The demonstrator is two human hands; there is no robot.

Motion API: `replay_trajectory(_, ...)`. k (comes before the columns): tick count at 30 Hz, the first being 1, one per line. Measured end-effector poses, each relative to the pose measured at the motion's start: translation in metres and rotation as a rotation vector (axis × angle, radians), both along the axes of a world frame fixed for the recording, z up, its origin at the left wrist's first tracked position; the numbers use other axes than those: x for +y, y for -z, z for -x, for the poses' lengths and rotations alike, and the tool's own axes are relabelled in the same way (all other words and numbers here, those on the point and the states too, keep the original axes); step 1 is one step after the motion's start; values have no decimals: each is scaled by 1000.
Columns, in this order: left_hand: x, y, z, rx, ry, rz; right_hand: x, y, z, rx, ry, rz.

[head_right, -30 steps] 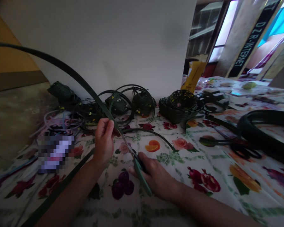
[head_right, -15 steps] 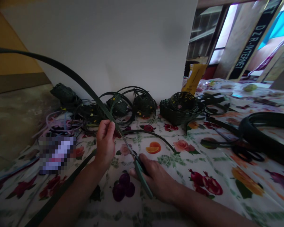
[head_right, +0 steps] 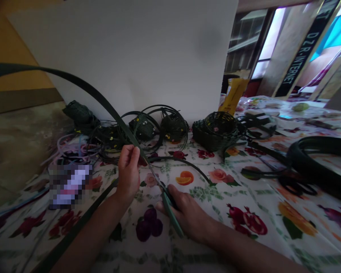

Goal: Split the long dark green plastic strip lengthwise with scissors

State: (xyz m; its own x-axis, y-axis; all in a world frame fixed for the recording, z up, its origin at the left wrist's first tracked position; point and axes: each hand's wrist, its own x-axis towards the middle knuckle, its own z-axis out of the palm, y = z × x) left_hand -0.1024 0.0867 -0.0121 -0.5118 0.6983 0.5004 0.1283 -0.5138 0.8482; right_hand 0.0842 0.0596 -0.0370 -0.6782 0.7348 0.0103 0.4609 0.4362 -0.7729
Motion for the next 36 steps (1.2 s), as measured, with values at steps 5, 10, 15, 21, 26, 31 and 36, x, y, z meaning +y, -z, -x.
replay_trajectory(5,1,2,1,-26,21,-11,0,2,-1,-19,1,-8)
replay_trajectory(10,2,2,2,-28,28,-18,0,2,0,-19,-7,0)
replay_trajectory(15,1,1,0,-42,25,-3,0,2,0,-9,-8,-1)
replay_trajectory(21,1,1,-2,-79,27,-12,0,4,0,-17,-8,2)
replay_trajectory(26,3,2,-2,-87,31,-17,-1,4,1,-15,-6,0)
replay_trajectory(31,2,2,-1,-98,29,-11,1,1,2,-17,-5,-4)
replay_trajectory(36,2,2,-1,-85,23,-13,0,0,2,-26,1,14)
